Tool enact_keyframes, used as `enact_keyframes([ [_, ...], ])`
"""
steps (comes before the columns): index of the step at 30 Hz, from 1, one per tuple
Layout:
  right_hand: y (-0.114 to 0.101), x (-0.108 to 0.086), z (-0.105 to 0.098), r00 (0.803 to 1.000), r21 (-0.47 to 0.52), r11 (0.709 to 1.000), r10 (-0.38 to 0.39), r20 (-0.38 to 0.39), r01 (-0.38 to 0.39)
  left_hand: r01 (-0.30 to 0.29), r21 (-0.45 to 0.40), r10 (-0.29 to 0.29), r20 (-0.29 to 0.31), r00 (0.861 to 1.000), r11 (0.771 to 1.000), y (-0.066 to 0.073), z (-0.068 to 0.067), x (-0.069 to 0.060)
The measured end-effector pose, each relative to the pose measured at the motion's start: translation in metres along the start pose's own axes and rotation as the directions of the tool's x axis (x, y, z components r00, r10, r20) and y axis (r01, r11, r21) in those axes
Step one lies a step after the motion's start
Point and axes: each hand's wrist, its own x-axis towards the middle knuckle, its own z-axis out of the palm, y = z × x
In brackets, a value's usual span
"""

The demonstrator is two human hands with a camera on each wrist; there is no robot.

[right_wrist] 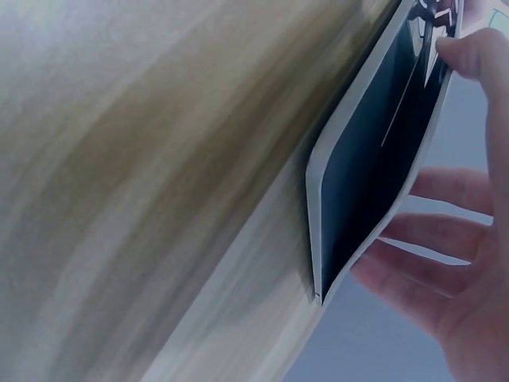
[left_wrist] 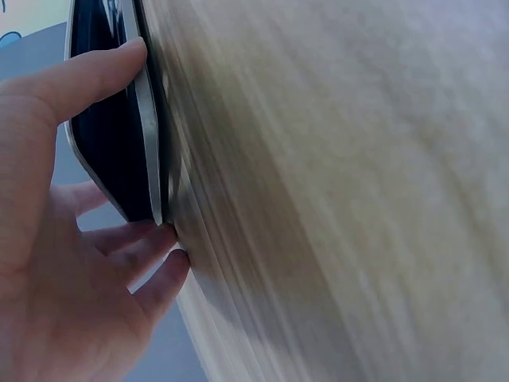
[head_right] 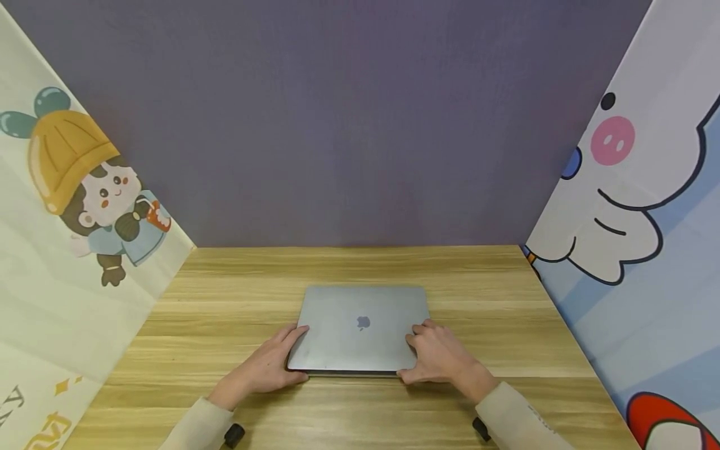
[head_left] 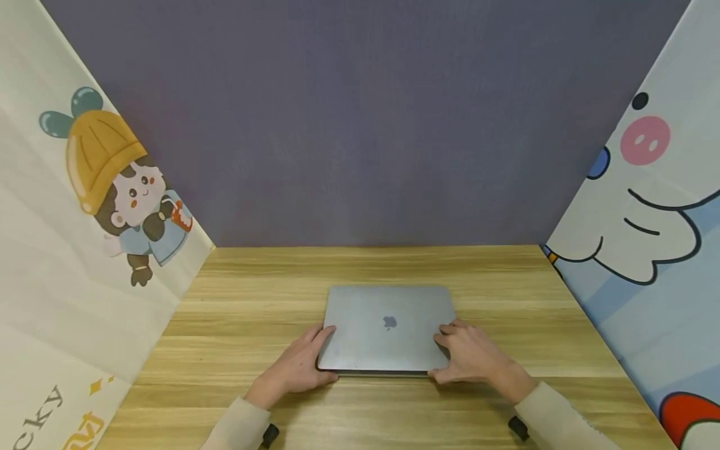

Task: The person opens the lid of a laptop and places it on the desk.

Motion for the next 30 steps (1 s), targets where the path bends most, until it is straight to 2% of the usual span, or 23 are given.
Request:
enact_keyframes([
  [7, 0.003, 0.000, -0.002, 1.000, 0.009, 1.000, 0.011, 0.003, -0.011, 0.008, -0.049, -0.009, -0.005, 1.000, 0.999, -0.001, 0.002, -0.001],
  [18, 0.007, 0.005, -0.008, 1.000, 0.043, 0.999, 0.004, 0.018, -0.005, 0.017, -0.068, -0.020, -0.032, 0.999, 0.998, 0.000, 0.001, -0.001],
  [25, 0.012, 0.008, -0.013, 0.999, 0.077, 0.997, -0.029, 0.022, 0.027, -0.033, -0.131, 0.024, -0.070, 0.997, 0.991, -0.002, 0.001, -0.001],
  [30, 0.016, 0.010, -0.018, 0.999, 0.104, 0.994, -0.045, 0.010, 0.044, -0.059, -0.163, 0.049, -0.064, 0.997, 0.985, -0.004, 0.001, 0.000],
])
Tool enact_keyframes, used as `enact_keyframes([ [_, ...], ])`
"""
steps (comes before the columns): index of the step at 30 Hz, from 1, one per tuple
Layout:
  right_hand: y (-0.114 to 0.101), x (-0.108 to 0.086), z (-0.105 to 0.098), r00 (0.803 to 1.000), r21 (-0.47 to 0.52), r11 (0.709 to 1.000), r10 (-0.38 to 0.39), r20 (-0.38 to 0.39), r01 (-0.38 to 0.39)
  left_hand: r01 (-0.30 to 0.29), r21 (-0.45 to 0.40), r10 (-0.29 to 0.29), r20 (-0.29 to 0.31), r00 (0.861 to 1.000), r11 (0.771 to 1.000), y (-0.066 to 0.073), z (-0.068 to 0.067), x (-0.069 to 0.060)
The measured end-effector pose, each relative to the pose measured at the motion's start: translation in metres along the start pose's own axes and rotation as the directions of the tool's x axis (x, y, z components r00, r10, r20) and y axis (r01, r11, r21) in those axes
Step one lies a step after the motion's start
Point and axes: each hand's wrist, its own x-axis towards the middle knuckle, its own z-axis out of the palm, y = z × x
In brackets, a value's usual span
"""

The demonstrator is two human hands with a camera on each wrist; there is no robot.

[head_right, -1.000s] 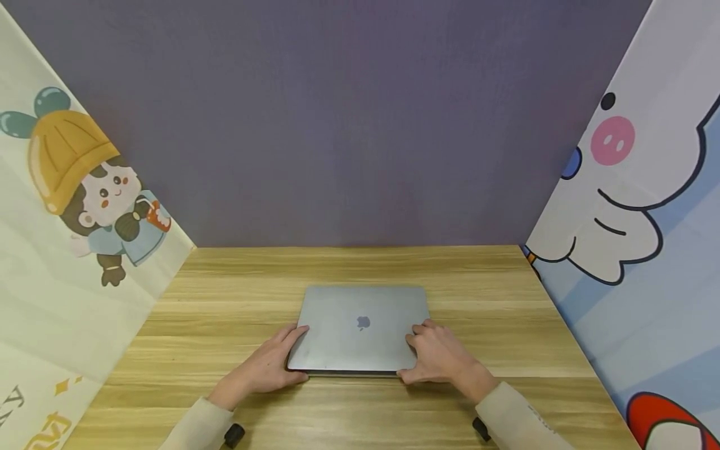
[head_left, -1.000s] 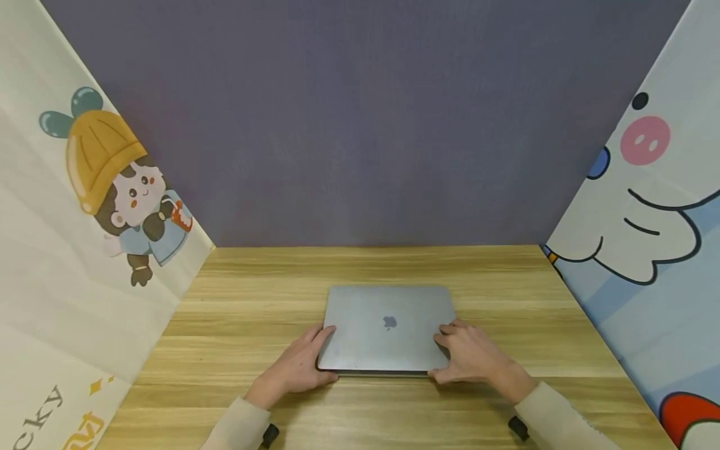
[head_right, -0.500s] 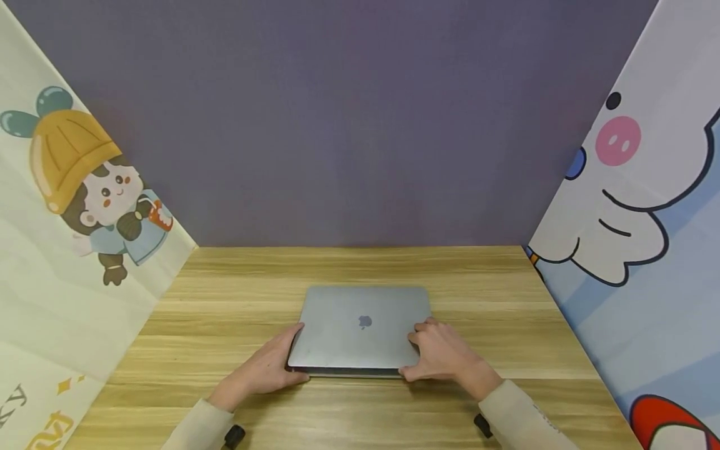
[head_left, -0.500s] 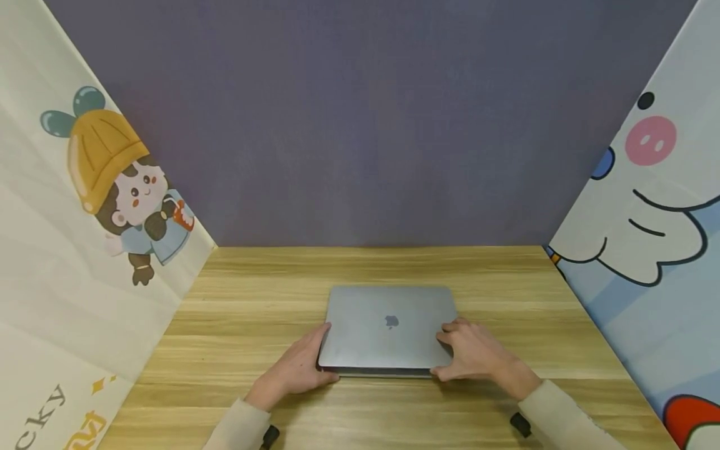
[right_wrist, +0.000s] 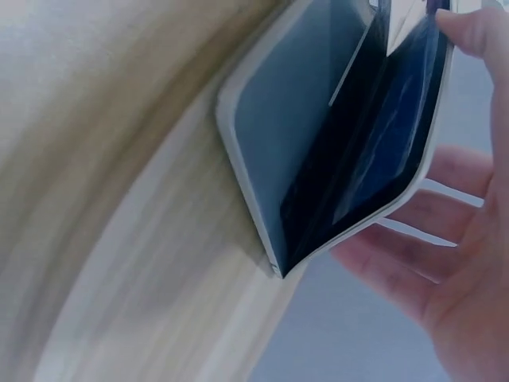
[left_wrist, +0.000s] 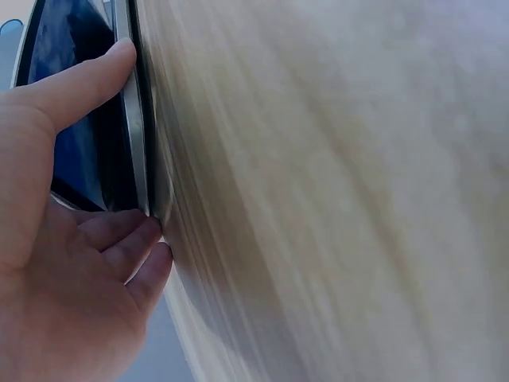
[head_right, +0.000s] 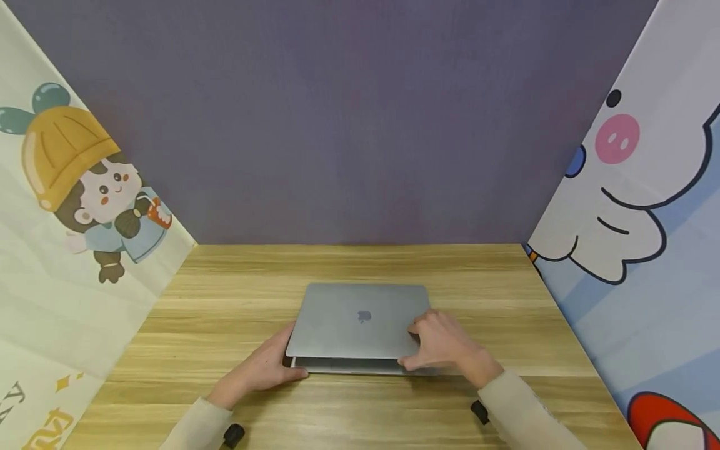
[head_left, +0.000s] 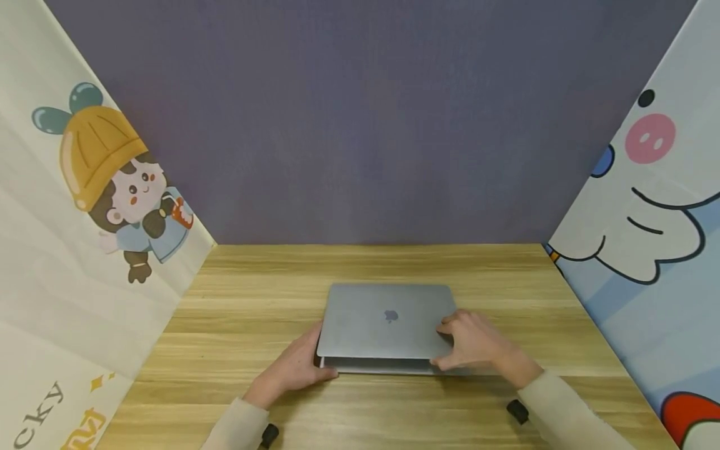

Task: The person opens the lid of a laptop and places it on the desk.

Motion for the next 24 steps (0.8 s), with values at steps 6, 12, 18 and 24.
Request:
enact_keyframes([
  [6, 0.000, 0.003, -0.009, 0.998, 0.052, 0.998, 0.043, 0.038, -0.045, -0.019, 0.014, 0.019, -0.002, 1.000, 1.000, -0.001, -0.001, 0.000],
  [12, 0.001, 0.005, -0.018, 0.997, 0.085, 0.994, 0.064, 0.035, -0.067, -0.012, 0.073, 0.012, 0.012, 1.000, 0.997, 0.000, 0.000, 0.000],
  [18, 0.000, 0.008, -0.025, 0.995, 0.096, 0.992, 0.077, 0.057, -0.082, -0.012, 0.110, 0.012, 0.006, 1.000, 0.994, 0.002, -0.001, -0.001],
  [24, 0.001, 0.011, -0.031, 0.991, 0.106, 0.987, 0.117, 0.068, -0.124, -0.059, 0.185, 0.062, -0.010, 0.998, 0.981, 0.002, -0.001, -0.002],
])
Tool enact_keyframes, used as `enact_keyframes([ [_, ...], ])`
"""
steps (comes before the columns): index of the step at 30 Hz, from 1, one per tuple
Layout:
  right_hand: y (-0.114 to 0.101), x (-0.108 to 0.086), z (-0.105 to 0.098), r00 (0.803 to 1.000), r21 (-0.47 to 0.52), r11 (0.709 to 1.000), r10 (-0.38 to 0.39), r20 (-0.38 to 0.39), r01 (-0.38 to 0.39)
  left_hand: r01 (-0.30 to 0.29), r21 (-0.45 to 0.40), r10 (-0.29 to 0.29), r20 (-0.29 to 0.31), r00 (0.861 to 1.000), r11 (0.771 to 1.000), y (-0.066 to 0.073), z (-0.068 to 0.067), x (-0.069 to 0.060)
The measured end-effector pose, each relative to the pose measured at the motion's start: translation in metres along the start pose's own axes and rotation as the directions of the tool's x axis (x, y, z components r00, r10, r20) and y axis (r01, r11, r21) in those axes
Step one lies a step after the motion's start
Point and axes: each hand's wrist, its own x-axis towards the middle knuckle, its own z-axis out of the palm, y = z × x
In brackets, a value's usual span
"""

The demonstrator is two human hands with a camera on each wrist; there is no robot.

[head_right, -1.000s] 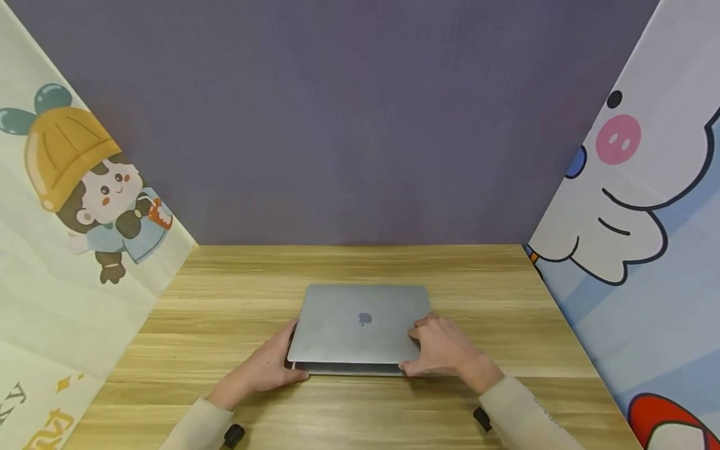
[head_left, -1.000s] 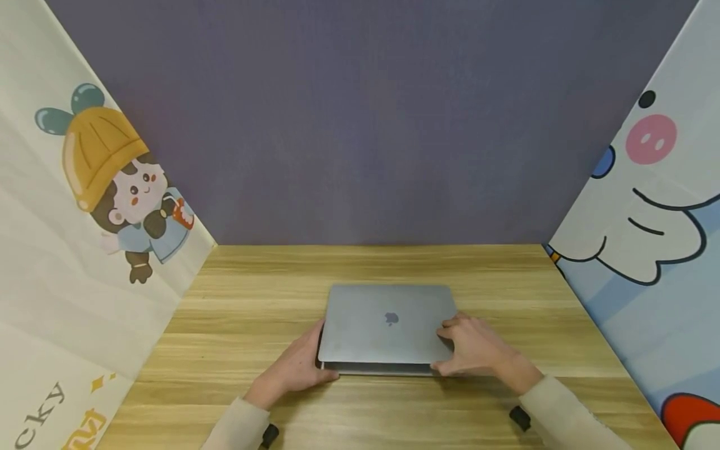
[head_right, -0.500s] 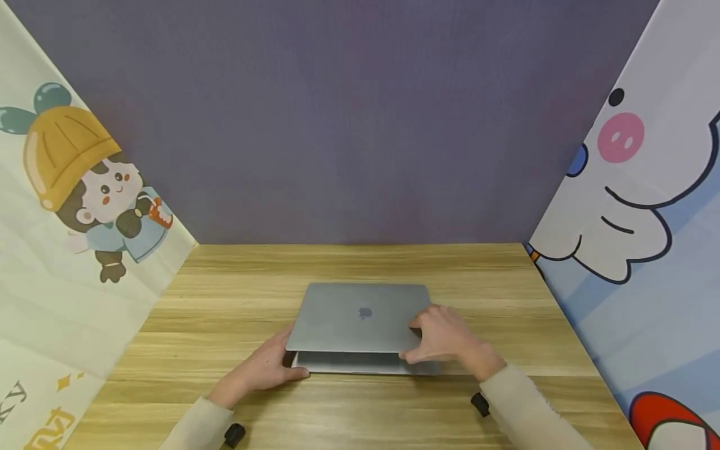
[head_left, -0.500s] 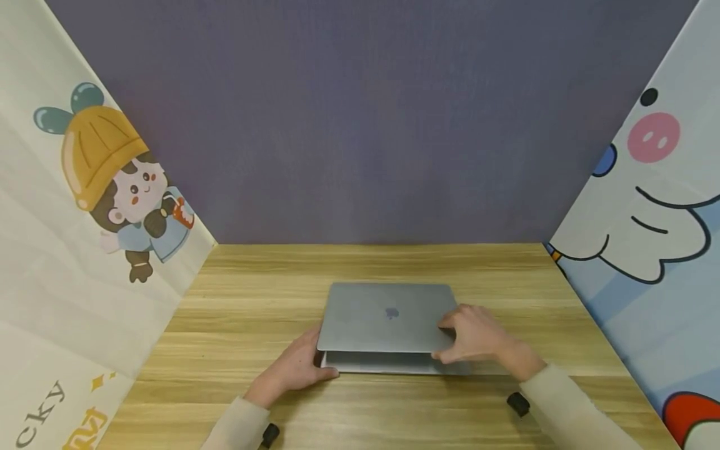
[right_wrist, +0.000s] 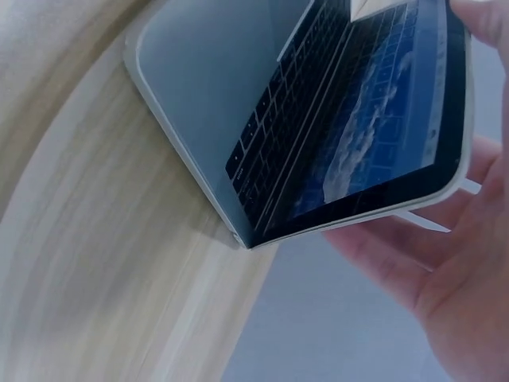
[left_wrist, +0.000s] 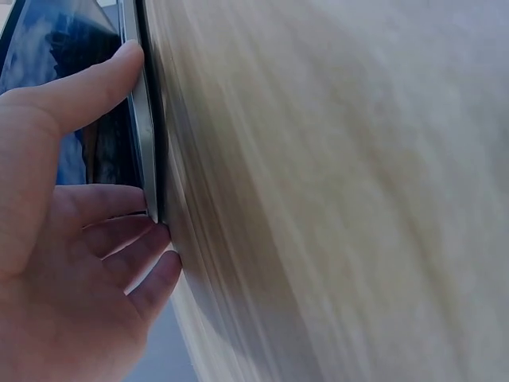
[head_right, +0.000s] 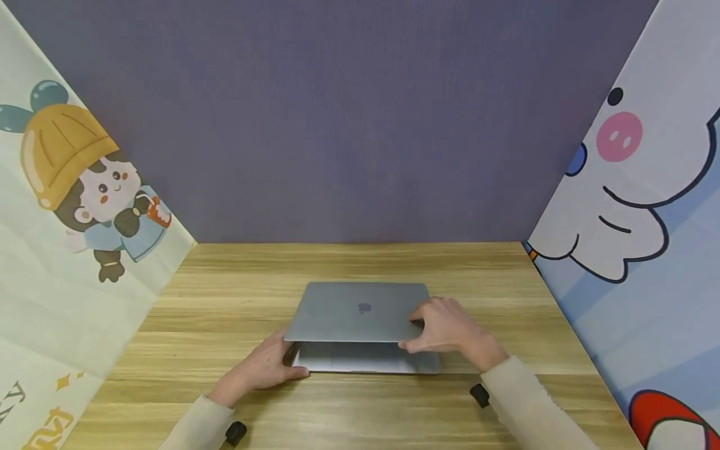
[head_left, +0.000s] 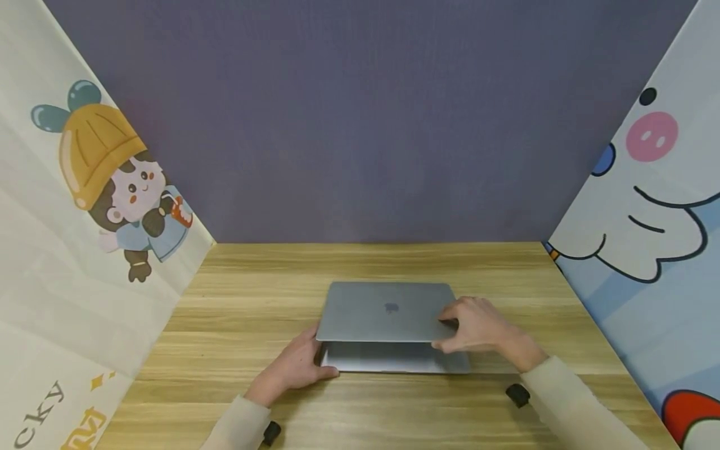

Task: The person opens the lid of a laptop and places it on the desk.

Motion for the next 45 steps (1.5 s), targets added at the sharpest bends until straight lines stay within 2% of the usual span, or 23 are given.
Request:
enact_keyframes([
  [9, -0.004, -0.004, -0.005, 0.998, 0.009, 0.999, 0.042, -0.049, -0.041, 0.038, 0.025, -0.038, 0.003, 0.999, 0.999, 0.002, -0.001, -0.005],
  [14, -0.007, -0.007, -0.004, 0.990, 0.011, 0.999, 0.038, -0.132, -0.037, 0.034, 0.071, -0.035, 0.003, 0.999, 0.997, 0.003, -0.001, -0.007],
  [20, -0.009, -0.009, -0.002, 0.970, 0.003, 0.998, 0.058, -0.237, -0.059, 0.060, 0.095, -0.063, 0.030, 0.998, 0.994, 0.004, 0.000, -0.007],
  [25, -0.012, -0.010, 0.000, 0.944, 0.012, 0.994, 0.108, -0.313, -0.110, 0.065, 0.093, -0.068, 0.035, 0.997, 0.994, 0.005, 0.000, -0.006],
  [30, -0.014, -0.007, 0.002, 0.909, 0.032, 0.990, 0.139, -0.394, -0.137, 0.074, 0.102, -0.078, 0.031, 0.996, 0.992, 0.005, 0.000, -0.005],
  [33, -0.014, -0.005, 0.002, 0.886, 0.041, 0.991, 0.133, -0.444, -0.128, 0.076, 0.105, -0.079, 0.027, 0.997, 0.992, 0.005, 0.001, -0.005],
  [40, -0.014, 0.001, 0.000, 0.849, 0.043, 0.990, 0.134, -0.511, -0.131, 0.080, 0.105, -0.082, 0.021, 0.996, 0.991, 0.005, 0.000, -0.004],
  [45, -0.011, 0.006, 0.000, 0.794, 0.016, 0.997, 0.067, -0.604, -0.072, 0.077, 0.112, -0.081, 0.028, 0.996, 0.991, 0.004, 0.001, -0.003],
])
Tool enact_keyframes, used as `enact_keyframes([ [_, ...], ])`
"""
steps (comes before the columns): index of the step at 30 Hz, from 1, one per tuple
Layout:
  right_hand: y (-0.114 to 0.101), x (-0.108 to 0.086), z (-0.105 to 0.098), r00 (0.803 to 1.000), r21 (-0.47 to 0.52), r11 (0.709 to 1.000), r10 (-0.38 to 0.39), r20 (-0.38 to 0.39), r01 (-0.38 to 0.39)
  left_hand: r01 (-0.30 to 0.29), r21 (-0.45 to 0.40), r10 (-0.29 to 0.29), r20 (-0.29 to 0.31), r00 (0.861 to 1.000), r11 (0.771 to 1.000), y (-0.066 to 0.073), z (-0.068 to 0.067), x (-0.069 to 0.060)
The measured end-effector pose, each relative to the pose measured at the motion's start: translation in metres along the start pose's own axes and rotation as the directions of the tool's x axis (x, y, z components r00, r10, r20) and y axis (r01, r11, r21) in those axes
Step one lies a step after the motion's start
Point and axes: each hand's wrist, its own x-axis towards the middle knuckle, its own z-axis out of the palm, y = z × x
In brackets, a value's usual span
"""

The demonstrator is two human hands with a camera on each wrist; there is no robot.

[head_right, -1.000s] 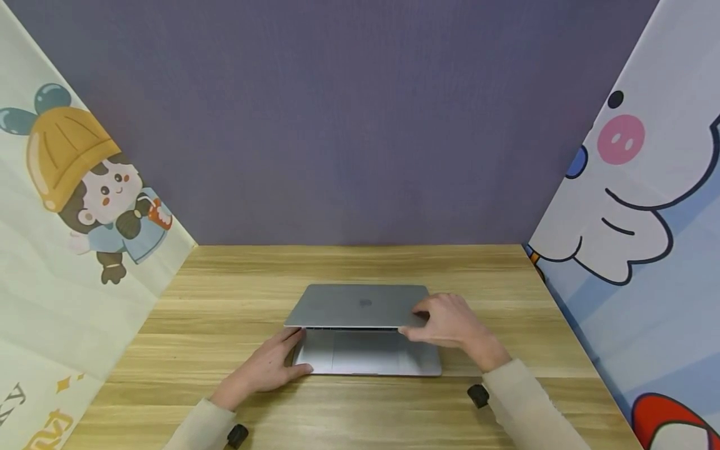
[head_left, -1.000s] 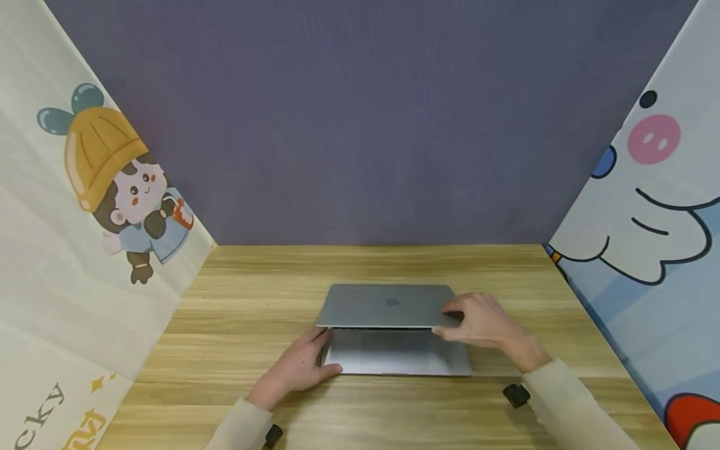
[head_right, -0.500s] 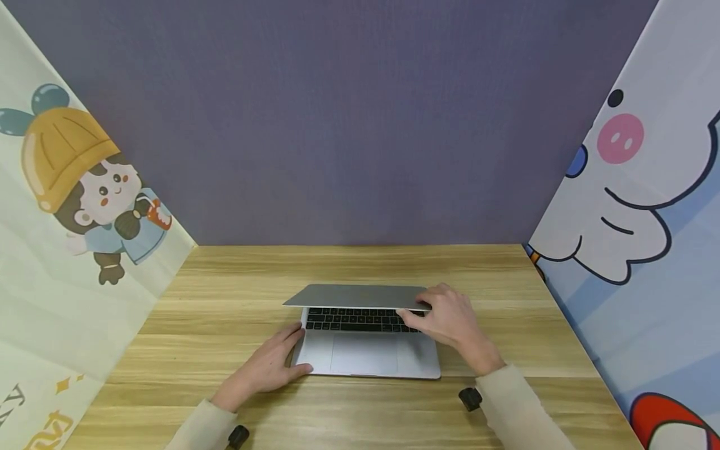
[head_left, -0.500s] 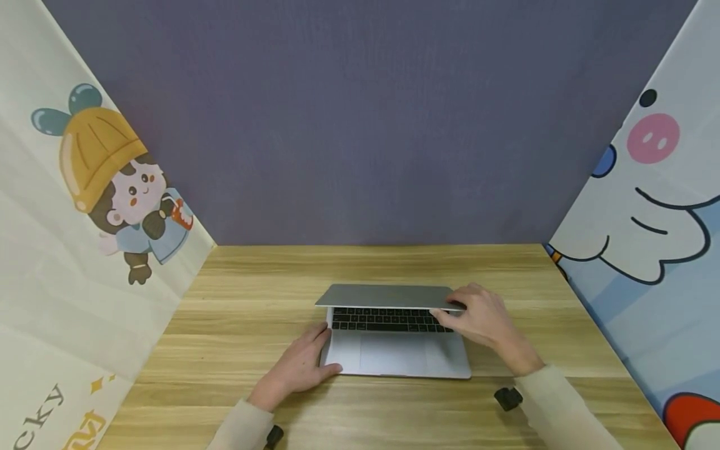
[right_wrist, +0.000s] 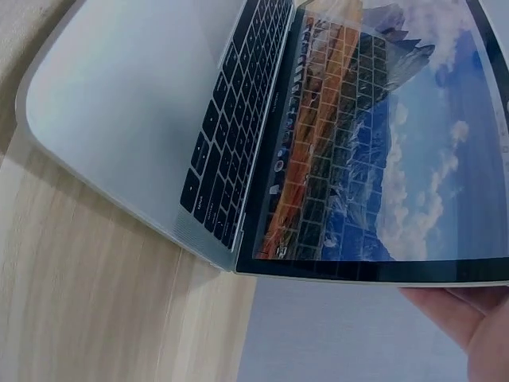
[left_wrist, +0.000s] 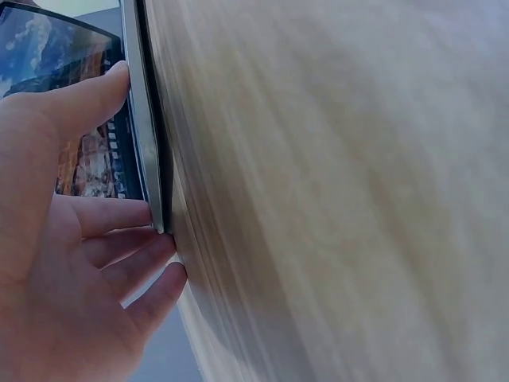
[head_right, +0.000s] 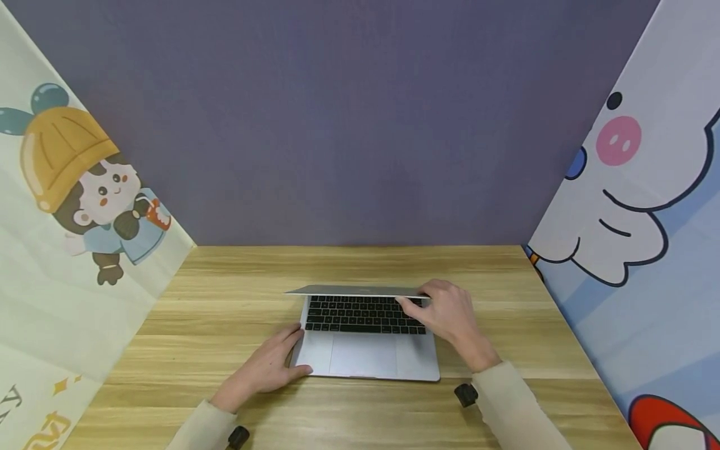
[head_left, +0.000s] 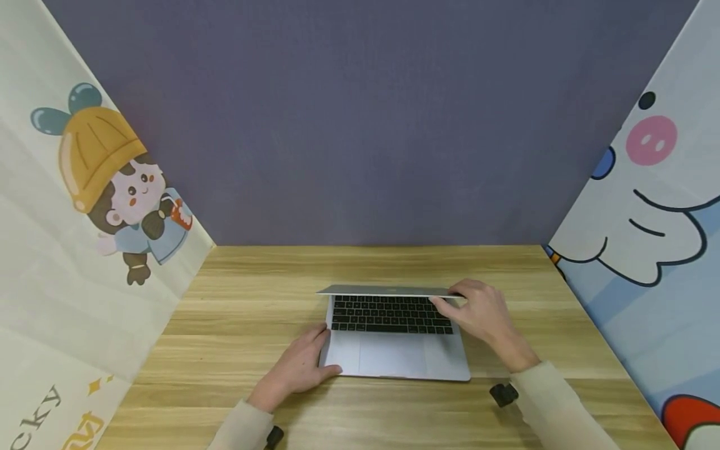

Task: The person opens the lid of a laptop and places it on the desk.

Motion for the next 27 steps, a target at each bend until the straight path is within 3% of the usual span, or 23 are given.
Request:
enact_keyframes([
  [4, 0.001, 0.001, 0.005, 0.993, 0.008, 0.998, -0.064, -0.097, 0.065, 0.005, -0.007, -0.005, 0.002, 1.000, 1.000, 0.000, 0.000, 0.000],
  [8, 0.001, 0.001, 0.010, 0.968, -0.007, 0.991, -0.129, -0.216, 0.131, 0.008, -0.015, -0.008, 0.005, 1.000, 1.000, 0.000, 0.000, 0.000],
  [13, 0.001, 0.003, 0.013, 0.943, 0.002, 0.990, -0.136, -0.304, 0.144, 0.009, -0.014, -0.009, 0.000, 1.000, 1.000, 0.001, -0.001, 0.000],
  [18, 0.000, 0.008, 0.009, 0.960, -0.017, 0.995, -0.100, -0.262, 0.099, 0.015, -0.017, -0.015, -0.006, 1.000, 1.000, 0.002, -0.001, 0.001],
  [23, -0.005, 0.018, -0.001, 0.991, -0.046, 0.999, 0.001, -0.136, -0.007, 0.023, 0.010, -0.023, -0.013, 1.000, 1.000, 0.003, 0.002, 0.002],
  [27, -0.007, 0.027, -0.008, 0.996, -0.057, 0.995, 0.075, -0.053, -0.078, 0.018, 0.046, -0.017, -0.014, 1.000, 0.999, 0.005, 0.002, 0.005],
])
